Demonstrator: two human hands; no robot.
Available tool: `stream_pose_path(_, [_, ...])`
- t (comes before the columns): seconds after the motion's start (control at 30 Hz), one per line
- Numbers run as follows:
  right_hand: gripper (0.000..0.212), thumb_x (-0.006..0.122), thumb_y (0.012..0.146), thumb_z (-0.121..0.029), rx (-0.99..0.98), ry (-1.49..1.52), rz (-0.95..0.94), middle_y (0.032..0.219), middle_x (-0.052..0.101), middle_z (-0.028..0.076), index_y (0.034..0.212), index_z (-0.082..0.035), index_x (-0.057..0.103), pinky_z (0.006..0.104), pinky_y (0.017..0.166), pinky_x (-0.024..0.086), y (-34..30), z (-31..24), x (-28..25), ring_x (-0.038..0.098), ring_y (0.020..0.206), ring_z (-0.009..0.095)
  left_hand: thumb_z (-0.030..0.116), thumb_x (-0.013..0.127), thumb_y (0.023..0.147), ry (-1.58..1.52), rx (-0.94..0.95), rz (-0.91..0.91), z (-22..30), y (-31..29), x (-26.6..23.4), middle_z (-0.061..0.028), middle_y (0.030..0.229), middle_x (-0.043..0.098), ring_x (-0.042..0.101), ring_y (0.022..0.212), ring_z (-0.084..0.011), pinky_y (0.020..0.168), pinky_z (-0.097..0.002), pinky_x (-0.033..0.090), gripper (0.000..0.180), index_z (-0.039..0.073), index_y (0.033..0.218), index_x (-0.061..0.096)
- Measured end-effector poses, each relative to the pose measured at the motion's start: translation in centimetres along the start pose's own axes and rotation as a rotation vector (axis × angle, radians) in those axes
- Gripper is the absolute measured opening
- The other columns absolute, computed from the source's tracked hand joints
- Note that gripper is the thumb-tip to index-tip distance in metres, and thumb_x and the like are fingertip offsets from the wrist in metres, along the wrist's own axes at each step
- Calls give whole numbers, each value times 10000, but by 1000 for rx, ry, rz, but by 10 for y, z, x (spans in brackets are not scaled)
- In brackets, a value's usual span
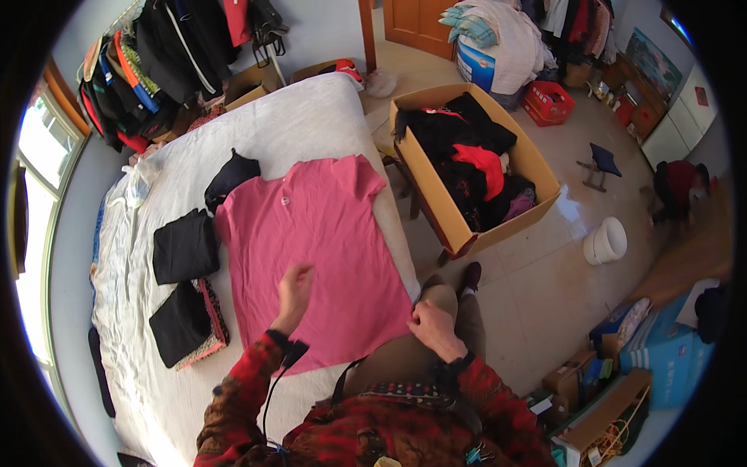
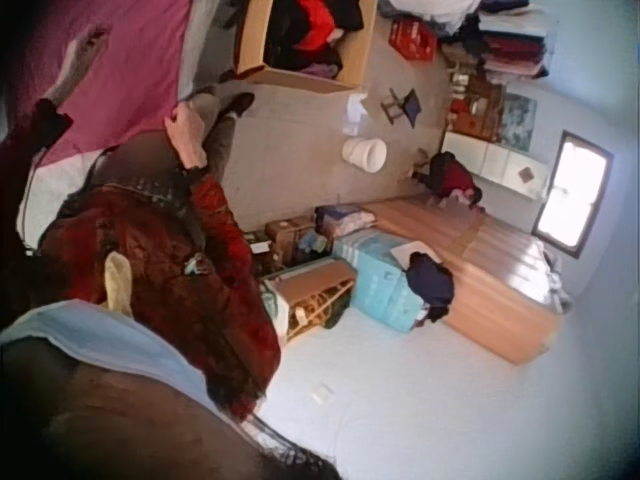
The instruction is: The person folds several garments on a bed, including a black cap, a beige top, black pants, a pink shirt, and a black mesh skirt. Each item is smoothed, folded, and stacked on the bed.
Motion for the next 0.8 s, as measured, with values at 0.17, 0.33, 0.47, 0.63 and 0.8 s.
stream_pose_path(0.17, [222,749,764,-194,29,276,-7,803,600,78,829,-64,580,374,661,498,-9,5,-1,627,757,275,209,706,806,202,338,-5,63,115,130,-134,1013,605,596,977,-323,807,-416,492,310,56,1061,618])
stream_pose_path(0.33, [226,752,783,-194,58,383,-90,796,612,70,839,-61,579,333,639,502,-5,12,-6,640,711,215,240,717,768,757,357,111,70,175,203,-109,1000,606,598,943,-282,784,-396,489,323,44,1003,614])
stream_pose_path(0.47, [220,744,798,-203,69,423,-184,788,640,71,874,-58,598,324,654,509,1,19,-9,653,724,206,147,640,792,889,237,-75,51,191,223,-83,930,597,612,903,-262,764,-381,490,146,63,904,599])
stream_pose_path(0.63, [231,733,816,-213,122,423,-326,803,679,76,929,-53,611,315,677,515,7,28,-4,670,745,204,166,656,791,419,415,-142,62,171,215,-130,883,609,621,876,-302,744,-436,497,143,75,849,562])
stream_pose_path(0.8, [221,731,824,-153,54,503,-306,806,655,63,943,-13,607,276,679,494,13,13,-9,616,725,129,197,665,824,80,91,-92,64,189,182,-182,812,650,654,762,-339,686,-463,501,212,17,903,586])
Point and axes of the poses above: each hand's wrist, its own y-axis towards the middle knuckle, its own x-axis out of the palm, z = x × y, the point moved 4 cm from there along y, towards the middle knuckle
